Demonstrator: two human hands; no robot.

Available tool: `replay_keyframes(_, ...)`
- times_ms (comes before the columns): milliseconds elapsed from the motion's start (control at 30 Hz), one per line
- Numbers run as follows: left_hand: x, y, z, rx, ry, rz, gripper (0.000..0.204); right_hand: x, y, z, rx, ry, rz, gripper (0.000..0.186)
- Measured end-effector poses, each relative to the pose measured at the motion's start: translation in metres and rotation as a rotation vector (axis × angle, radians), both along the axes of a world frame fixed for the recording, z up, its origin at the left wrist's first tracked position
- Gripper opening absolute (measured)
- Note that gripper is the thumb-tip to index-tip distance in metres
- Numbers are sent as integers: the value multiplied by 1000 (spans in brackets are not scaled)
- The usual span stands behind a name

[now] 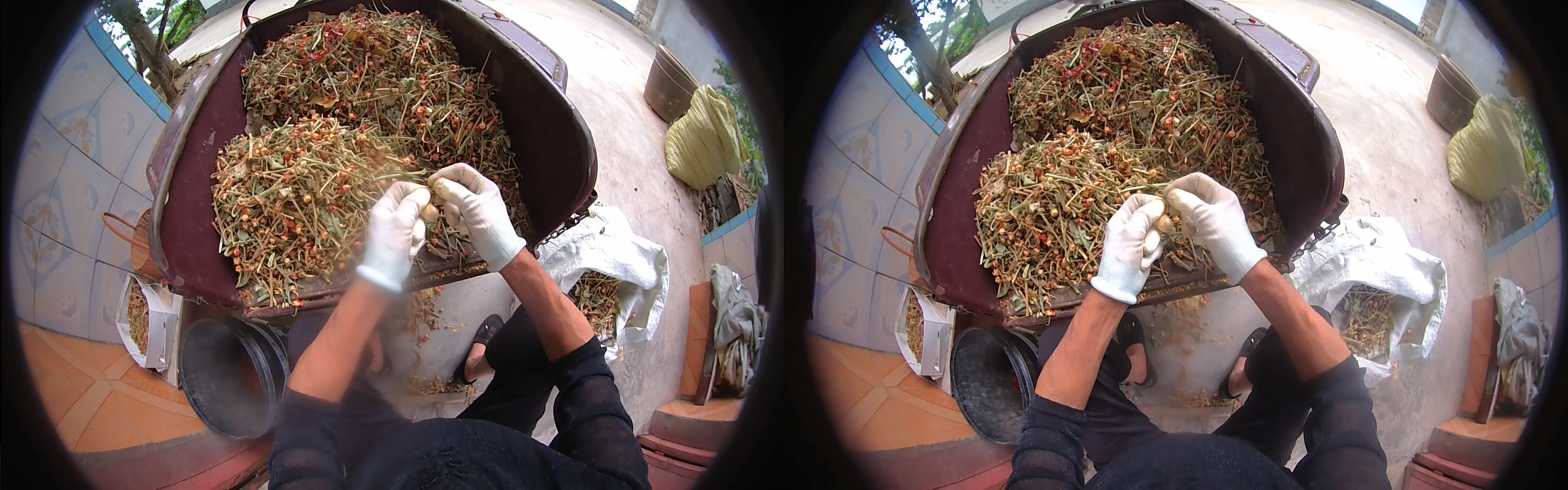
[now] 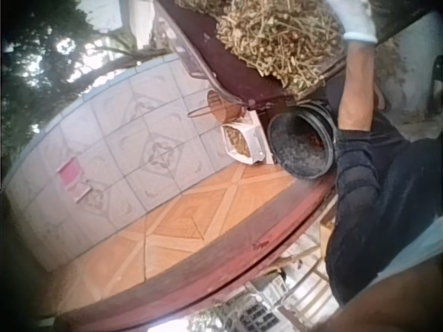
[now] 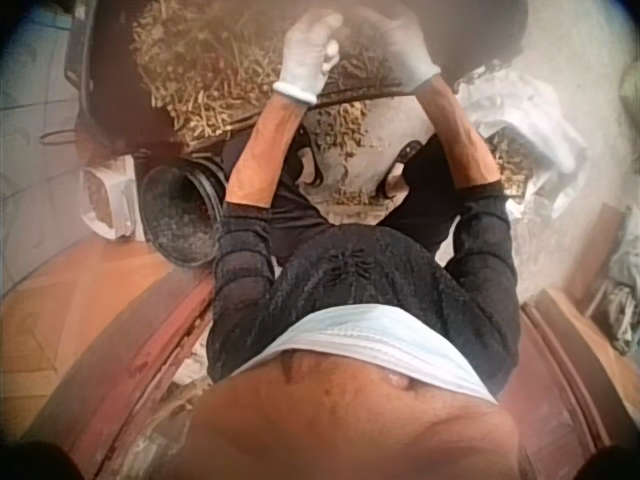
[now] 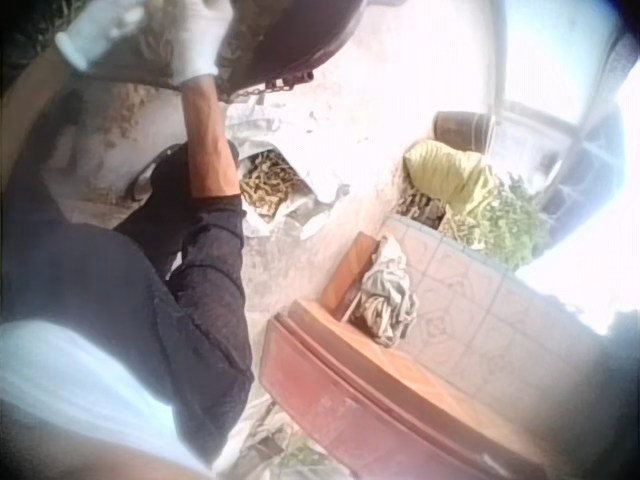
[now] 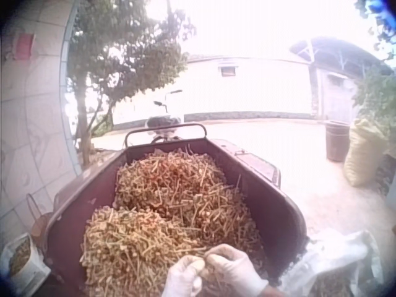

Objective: The person stands at a large maroon tub filled with dried plant material and uses gloved hands to pick up handfuls of the mixture. They separate the contents, dropping the processed material into a white sack on the floor while discarding unwanted stems back into the tub.

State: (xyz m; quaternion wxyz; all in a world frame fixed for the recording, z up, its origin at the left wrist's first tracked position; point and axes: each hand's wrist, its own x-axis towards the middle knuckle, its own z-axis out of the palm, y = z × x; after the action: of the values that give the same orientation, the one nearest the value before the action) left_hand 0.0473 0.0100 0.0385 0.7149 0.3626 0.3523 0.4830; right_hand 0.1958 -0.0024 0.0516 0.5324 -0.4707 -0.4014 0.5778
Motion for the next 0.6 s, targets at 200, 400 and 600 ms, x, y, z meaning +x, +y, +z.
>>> replay_keyframes(200, 1, 1, -7, -7, -142, 18, 7, -5, 5, -15, -56, 370, 63, 15)
replay_keyframes(400, 0, 4, -14, -146, -376, -17, 12, -4, 11, -33, -96, 837, 187, 13)
replay_keyframes(600, -12, 7, -5, -143, -496, -27, 17, 10, 12, -7, -9, 81, -59, 13)
